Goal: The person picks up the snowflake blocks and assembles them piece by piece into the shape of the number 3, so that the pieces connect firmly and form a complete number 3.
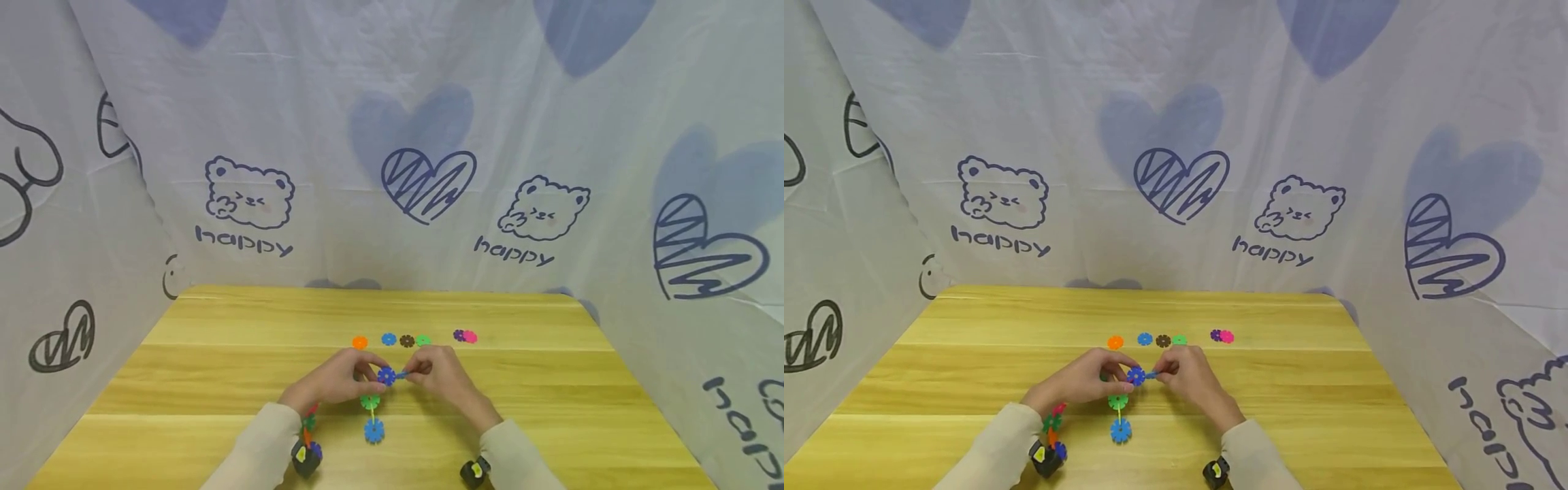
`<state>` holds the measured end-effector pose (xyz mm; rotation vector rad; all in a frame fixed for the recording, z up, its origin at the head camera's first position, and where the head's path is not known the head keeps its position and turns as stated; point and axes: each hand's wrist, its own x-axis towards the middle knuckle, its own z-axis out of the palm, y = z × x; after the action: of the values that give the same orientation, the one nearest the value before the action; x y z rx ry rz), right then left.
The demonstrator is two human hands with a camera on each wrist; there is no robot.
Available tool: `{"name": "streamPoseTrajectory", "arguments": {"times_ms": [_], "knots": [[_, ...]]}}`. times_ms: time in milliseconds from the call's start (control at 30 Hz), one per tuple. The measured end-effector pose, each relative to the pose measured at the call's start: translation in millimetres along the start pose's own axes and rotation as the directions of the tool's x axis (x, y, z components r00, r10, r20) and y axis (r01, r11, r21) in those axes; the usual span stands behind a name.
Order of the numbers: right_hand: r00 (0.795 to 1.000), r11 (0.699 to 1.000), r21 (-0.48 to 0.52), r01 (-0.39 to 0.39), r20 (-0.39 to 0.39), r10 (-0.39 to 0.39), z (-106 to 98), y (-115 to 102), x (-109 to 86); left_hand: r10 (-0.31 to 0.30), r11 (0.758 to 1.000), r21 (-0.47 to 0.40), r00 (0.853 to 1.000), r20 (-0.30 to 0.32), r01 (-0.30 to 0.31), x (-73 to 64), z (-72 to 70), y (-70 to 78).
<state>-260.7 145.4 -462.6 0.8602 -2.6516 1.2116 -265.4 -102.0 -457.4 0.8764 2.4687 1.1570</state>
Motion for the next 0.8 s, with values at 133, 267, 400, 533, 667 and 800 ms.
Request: {"name": "streamPoseTrajectory", "arguments": {"times_ms": [133,267,400,533,667,800], "knots": [[1.000,1.000,-0.007,0.025,-0.004,-0.025,1.6,-0.4,0.0,0.005,1.000,0.004,1.000,0.003,-0.005,1.3,0.9,0.5],[0.999,0.999,-0.024,0.043,-0.009,-0.043,3.5,0.1,-0.2,0.012,1.000,0.001,1.000,0.006,-0.012,1.7,2.3,-0.5],[0.998,0.998,-0.021,0.062,-0.008,-0.062,4.6,0.8,-0.9,0.016,1.000,-0.003,1.000,0.004,-0.016,1.8,3.6,-2.3],[0.997,0.997,-0.005,0.072,-0.014,-0.072,5.1,1.7,-1.0,0.020,1.000,-0.012,1.000,-0.003,-0.020,1.6,3.7,-2.9],[0.999,0.999,0.012,0.049,-0.019,-0.049,6.3,3.9,-0.8,0.031,0.999,-0.019,0.999,-0.009,-0.031,1.0,2.5,-1.6],[0.999,1.000,0.015,0.027,-0.033,-0.027,6.7,6.4,-1.1,0.029,1.000,-0.011,1.000,-0.010,-0.029,0.2,1.9,0.1]]}}
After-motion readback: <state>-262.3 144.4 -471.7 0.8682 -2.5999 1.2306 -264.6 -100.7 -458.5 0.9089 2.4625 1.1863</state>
